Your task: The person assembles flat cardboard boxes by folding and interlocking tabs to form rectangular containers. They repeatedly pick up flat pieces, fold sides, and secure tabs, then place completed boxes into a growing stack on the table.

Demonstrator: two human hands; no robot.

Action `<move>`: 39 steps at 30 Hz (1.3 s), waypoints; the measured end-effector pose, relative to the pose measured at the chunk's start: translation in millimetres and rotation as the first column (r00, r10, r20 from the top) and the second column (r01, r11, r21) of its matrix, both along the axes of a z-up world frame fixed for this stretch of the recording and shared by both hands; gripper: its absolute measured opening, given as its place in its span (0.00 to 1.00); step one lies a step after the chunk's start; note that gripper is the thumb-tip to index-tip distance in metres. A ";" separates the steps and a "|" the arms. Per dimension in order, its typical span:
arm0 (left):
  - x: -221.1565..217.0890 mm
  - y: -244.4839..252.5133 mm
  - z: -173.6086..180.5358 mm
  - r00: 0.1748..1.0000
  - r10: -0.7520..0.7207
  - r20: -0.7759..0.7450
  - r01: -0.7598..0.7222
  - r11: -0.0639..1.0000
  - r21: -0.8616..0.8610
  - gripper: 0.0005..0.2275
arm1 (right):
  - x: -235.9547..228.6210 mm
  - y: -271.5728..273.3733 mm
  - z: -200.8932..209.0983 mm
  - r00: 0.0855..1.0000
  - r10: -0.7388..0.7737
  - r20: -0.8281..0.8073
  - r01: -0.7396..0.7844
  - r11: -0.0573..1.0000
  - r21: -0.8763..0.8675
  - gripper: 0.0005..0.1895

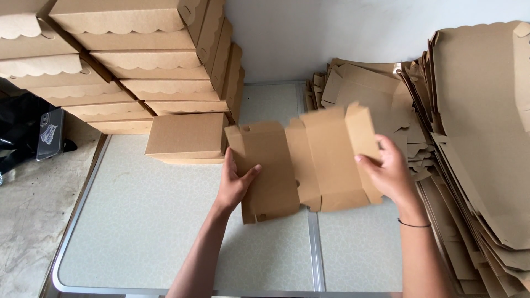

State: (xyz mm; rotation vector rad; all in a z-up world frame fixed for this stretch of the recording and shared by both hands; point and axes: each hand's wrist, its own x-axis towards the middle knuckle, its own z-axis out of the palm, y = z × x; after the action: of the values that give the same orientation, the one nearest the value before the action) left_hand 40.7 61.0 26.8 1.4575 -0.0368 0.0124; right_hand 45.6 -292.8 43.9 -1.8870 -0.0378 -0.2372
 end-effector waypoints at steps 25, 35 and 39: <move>-6.0 -16.0 -11.0 0.954 -0.136 -0.266 0.145 0.989 0.015 0.26 | -26.2 74.4 0.1 0.703 0.604 0.376 0.032 0.502 -0.865 0.14; 2.1 -2.8 -19.1 0.989 0.087 -0.121 -0.076 0.993 0.093 0.20 | -9.9 6.8 24.9 0.950 0.310 -0.021 -0.161 0.434 -0.886 0.45; 0.5 -4.8 -20.1 0.987 0.153 -0.051 -0.134 0.955 0.265 0.17 | -3.9 11.4 19.0 0.954 0.243 -0.174 -0.285 0.560 -0.778 0.30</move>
State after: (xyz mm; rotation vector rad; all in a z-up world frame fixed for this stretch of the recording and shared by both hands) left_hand 41.2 56.2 6.8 1.7212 0.1303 0.0775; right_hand 41.8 -281.4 62.9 -2.7603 -0.4727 0.0664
